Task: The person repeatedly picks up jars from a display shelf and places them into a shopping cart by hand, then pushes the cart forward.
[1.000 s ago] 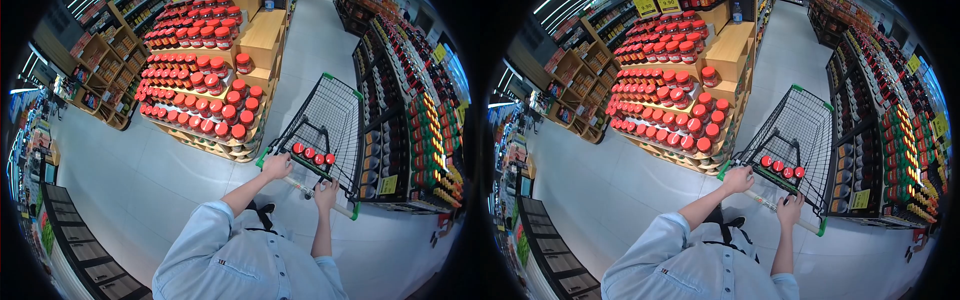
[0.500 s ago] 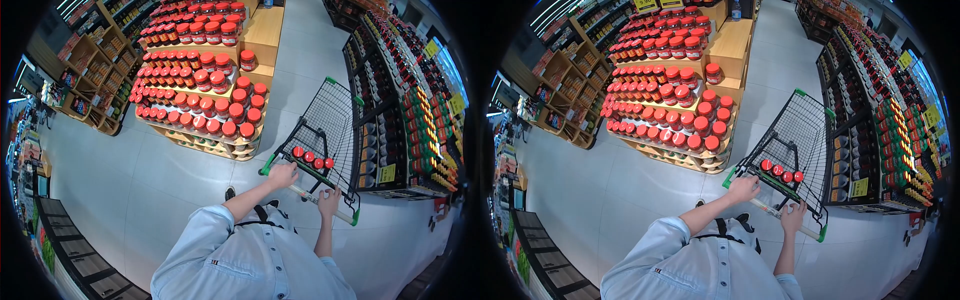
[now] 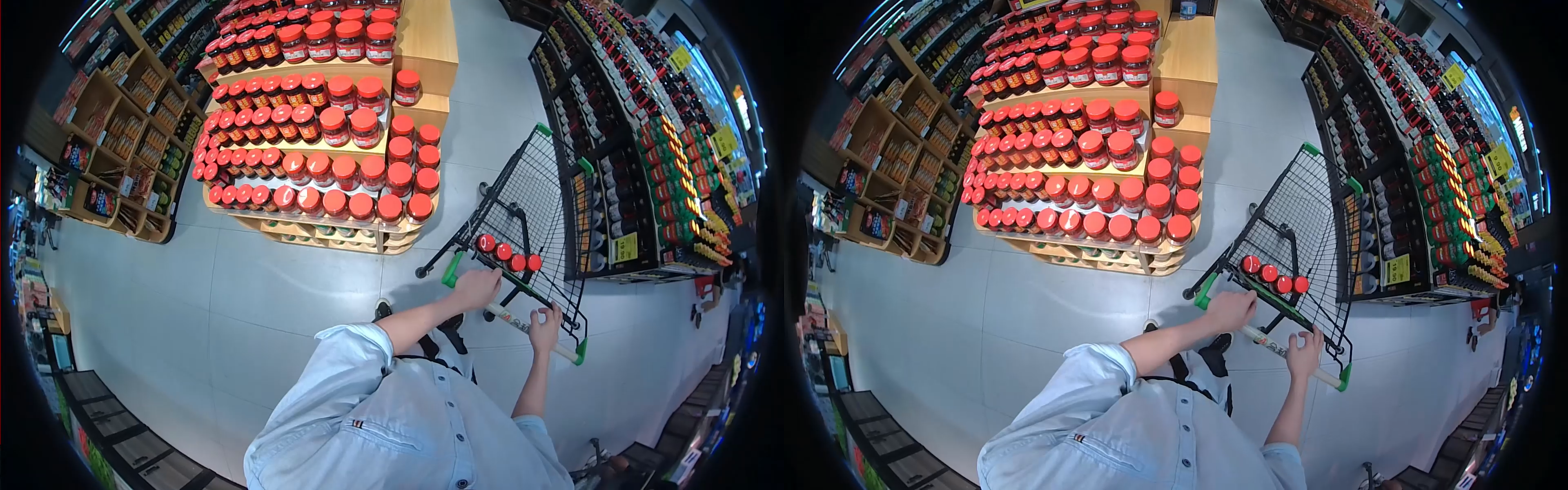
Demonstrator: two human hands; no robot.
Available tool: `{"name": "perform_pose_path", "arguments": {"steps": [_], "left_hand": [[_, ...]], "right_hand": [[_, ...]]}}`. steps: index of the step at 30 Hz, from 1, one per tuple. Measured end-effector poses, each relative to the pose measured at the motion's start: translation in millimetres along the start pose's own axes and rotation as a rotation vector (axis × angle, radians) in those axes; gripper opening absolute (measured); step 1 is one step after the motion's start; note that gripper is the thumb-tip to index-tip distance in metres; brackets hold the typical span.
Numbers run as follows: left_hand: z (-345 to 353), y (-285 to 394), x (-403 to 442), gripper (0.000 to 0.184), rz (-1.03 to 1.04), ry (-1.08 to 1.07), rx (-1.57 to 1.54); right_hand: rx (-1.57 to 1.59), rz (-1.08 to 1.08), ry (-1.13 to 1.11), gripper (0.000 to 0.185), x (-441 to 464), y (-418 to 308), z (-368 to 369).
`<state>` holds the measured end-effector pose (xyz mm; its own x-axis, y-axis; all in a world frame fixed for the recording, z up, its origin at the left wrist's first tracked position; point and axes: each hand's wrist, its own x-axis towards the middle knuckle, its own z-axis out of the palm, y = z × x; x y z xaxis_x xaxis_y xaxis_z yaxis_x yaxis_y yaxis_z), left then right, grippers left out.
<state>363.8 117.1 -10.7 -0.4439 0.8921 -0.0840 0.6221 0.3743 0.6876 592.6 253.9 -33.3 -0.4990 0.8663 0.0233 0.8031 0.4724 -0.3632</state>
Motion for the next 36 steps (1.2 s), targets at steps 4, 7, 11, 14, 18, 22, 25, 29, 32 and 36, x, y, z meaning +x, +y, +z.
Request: {"name": "perform_pose_path", "arguments": {"steps": [4, 7, 11, 14, 18, 22, 25, 29, 32, 36], "left_hand": [[-7.9, -8.6, -11.2, 0.023, 0.02, -0.011, -0.008], [-12.9, -17.5, -18.6, 0.024, 0.027, -0.021, -0.008], [-14.2, -27.3, -25.2, 0.021, 0.06, -0.005, -0.023], [-21.2, -30.8, -26.9, 0.018, 0.051, -0.016, -0.008], [-20.2, -36.7, -29.7, 0.014, 0.125, 0.098, 0.006], [-27.9, -34.9, -28.9, 0.014, 0.09, 0.06, -0.001], [-26.2, -33.8, -23.4, 0.014, 0.067, 0.06, 0.031], [-17.4, -36.6, -16.7, 0.016, 0.048, 0.084, 0.064], [-23.7, -31.0, -13.3, 0.015, 0.027, 0.1, 0.093], [-34.4, -21.3, -17.3, 0.016, 0.027, 0.156, 0.036]], "right_hand": [[0.023, 0.07, -0.007, 0.021, -20.4, -14.0, 5.4], [0.014, 0.1, 0.005, 0.02, -35.0, -24.4, 7.9], [-0.001, 0.112, 0.033, 0.018, -49.8, -35.7, 13.2], [-0.01, 0.146, 0.027, 0.021, -57.6, -46.1, 12.1], [-0.026, 0.167, 0.034, 0.02, -64.2, -54.0, 15.3], [-0.046, 0.167, 0.064, 0.02, -64.9, -56.5, 17.3], [-0.039, 0.15, 0.076, 0.022, -61.2, -50.6, 22.6], [-0.042, 0.125, 0.07, 0.023, -59.4, -45.2, 21.5], [0.0, 0.14, 0.054, 0.026, -54.7, -49.1, 21.6], [-0.023, 0.088, 0.017, 0.03, -51.5, -44.1, 20.8]]}}
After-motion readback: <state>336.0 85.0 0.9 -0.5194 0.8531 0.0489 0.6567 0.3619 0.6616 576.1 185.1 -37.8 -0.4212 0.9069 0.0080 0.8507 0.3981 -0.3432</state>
